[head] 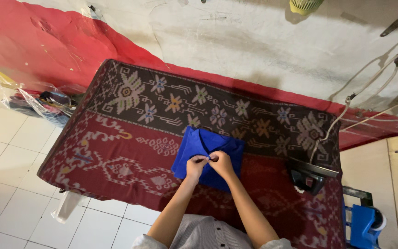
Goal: The person folds and irons a blue fabric by hand on a padded surface, using an iron to press the material after each fold.
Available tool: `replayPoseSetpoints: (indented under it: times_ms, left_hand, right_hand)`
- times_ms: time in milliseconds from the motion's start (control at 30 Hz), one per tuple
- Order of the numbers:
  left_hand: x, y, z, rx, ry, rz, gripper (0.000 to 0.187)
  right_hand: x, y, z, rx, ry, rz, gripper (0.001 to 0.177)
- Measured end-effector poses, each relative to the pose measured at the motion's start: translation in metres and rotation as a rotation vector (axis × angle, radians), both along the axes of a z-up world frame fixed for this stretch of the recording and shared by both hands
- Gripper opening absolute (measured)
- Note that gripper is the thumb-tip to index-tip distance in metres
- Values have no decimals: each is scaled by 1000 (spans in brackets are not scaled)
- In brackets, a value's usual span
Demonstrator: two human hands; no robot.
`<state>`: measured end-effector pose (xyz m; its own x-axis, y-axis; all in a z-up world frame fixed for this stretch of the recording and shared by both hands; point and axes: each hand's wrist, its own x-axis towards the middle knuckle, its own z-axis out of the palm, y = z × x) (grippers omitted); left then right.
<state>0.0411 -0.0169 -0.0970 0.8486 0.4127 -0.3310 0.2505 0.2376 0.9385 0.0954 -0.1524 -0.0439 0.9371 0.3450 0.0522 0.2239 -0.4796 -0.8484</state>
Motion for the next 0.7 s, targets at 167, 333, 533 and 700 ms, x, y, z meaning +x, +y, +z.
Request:
replayPoseSetpoints:
  times_ms: [167,333,533,700]
  left_hand:
    - [0,2,0,-38,65,-11,14]
    - [-1,-1,-1,55,29,-18,11]
    - [-4,-3,0,107,3,-7,10]
    - [-1,-3,4,59,35,-2,9]
  right_hand:
    - [-5,-3,13,23,-136,14,18]
    - [2,-10,7,40,-79,67,18]
    - [6,-6,29,-25,16,91,17]
    - [3,0,52,-155,-7,40,15]
